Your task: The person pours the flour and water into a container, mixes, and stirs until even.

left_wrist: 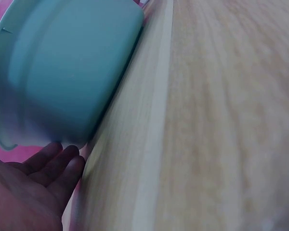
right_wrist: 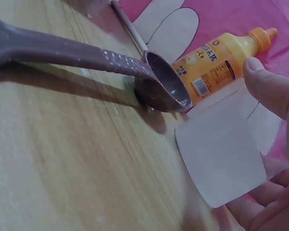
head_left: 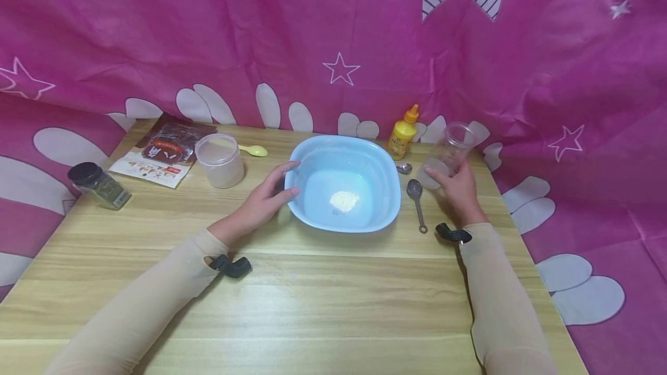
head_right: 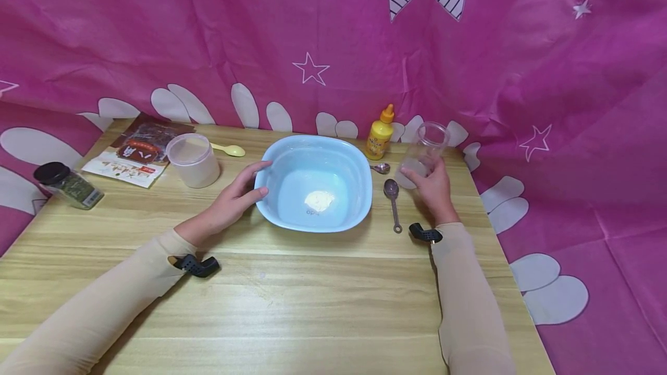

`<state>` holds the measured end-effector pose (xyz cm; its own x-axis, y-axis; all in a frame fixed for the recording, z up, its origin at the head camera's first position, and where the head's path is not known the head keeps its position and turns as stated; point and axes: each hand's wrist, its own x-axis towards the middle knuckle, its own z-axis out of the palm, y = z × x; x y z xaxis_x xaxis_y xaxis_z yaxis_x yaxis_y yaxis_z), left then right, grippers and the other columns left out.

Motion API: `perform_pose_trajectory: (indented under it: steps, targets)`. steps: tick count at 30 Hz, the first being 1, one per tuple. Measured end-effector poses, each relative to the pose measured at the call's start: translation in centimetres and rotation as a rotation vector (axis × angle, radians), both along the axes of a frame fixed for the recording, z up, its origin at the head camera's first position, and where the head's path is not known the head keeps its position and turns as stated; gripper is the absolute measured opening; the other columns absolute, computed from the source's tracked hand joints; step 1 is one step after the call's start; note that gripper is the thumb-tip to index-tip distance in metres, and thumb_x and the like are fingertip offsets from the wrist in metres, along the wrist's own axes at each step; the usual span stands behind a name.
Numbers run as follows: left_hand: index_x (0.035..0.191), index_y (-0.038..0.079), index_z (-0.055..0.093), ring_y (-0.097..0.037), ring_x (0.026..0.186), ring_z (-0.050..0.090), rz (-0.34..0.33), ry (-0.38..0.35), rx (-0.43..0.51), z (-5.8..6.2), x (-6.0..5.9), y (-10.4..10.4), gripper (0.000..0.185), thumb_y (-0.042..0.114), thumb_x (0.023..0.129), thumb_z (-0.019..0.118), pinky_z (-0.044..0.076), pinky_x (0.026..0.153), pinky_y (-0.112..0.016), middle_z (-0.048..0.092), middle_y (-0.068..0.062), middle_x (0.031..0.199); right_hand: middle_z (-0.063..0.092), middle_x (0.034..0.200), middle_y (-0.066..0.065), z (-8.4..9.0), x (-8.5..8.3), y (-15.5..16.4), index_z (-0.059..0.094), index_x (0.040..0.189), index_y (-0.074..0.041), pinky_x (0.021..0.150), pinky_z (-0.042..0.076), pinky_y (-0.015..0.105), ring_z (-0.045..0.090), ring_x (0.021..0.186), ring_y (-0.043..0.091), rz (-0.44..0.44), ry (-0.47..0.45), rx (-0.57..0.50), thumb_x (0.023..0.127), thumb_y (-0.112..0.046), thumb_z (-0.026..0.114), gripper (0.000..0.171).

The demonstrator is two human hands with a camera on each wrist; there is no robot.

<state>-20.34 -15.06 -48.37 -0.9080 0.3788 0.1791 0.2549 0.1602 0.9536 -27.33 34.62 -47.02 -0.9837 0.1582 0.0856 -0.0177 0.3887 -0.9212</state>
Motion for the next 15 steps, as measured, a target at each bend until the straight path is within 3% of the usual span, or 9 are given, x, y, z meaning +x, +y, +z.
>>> perform_pose_trajectory:
  steps: [6, 10, 15]
  targets:
    - [0.173, 0.020, 0.037, -0.042, 0.161, 0.039, 0.004, 0.007, -0.005, 0.1, -0.1, -0.2, 0.063, 0.021, 0.115, 0.062, 0.034, 0.131, -0.059, 0.034, -0.019, 0.178, 0.047, 0.172, 0.017, 0.0, 0.0, -0.2, 0.032, 0.174, -0.022, 0.130, 0.038, 0.057, 0.044, 0.158, 0.038, 0.032, -0.002, 0.019, 0.098, -0.035, 0.090, 0.097]
    - [0.173, 0.021, 0.036, -0.041, 0.163, 0.036, -0.005, 0.015, -0.010, 0.0, -0.2, -0.1, 0.063, 0.022, 0.115, 0.062, 0.033, 0.132, -0.057, 0.031, -0.016, 0.180, 0.041, 0.175, 0.016, 0.1, 0.6, 0.0, 0.029, 0.175, -0.023, 0.133, 0.033, 0.059, 0.039, 0.161, 0.038, 0.039, -0.059, 0.050, 0.098, -0.041, 0.088, 0.099]
    - [0.173, 0.020, 0.036, -0.041, 0.163, 0.035, -0.008, 0.023, -0.003, 0.0, 0.0, -0.1, 0.064, 0.021, 0.115, 0.062, 0.032, 0.132, -0.057, 0.029, -0.015, 0.181, 0.040, 0.175, 0.018, 0.0, 1.8, -0.1, 0.027, 0.175, -0.013, 0.133, 0.032, 0.058, 0.038, 0.162, 0.039, 0.057, -0.145, 0.098, 0.098, -0.044, 0.088, 0.103]
